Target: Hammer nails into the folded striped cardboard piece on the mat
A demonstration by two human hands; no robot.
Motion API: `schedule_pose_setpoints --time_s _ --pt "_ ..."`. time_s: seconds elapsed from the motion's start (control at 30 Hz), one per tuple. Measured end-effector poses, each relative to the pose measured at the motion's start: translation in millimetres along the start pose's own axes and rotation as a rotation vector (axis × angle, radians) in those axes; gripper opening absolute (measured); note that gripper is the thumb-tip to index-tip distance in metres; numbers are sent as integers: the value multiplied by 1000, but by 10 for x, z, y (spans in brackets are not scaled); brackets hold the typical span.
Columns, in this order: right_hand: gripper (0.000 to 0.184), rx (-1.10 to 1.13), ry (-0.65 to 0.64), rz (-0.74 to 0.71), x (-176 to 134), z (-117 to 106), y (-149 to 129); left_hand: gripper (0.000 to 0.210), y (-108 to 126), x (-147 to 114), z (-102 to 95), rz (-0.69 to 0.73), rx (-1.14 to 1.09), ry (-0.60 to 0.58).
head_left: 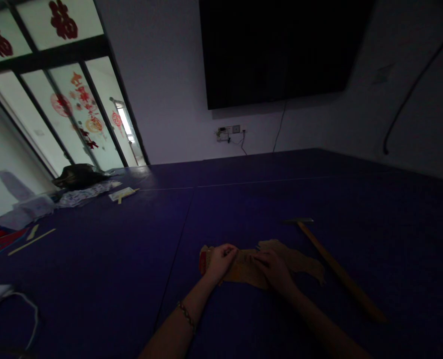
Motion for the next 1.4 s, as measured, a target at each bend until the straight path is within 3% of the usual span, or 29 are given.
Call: schedule_pose_setpoints --time_s 0.23,0.67,0.97,1.27,1.4 --pt "20 -10 -13 -31 7 35 -3 28 -14 -5 35 -28 -16 -35" --pt "22 -159 -63 -171 -24 63 -143 25 114 -65 54 44 144 -70" --pt "18 -152 -43 -121 -31 26 -138 22 133 -68 69 84 181 -79" --pt "20 -193 -257 -285 15 -80 -285 21 112 -65 85 83 182 -88" --pt "24 -61 -378 -232 29 -78 -151 23 121 -63 83 91 218 -88"
Point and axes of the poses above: each hand's wrist, its own x-axis towards the middle knuckle, its own z-axis out of the palm, y = z × x, the point moved 7 cm from there along x, towards the middle knuckle, and after that the axes turned 1 degree about y, right-handed, at the moved point
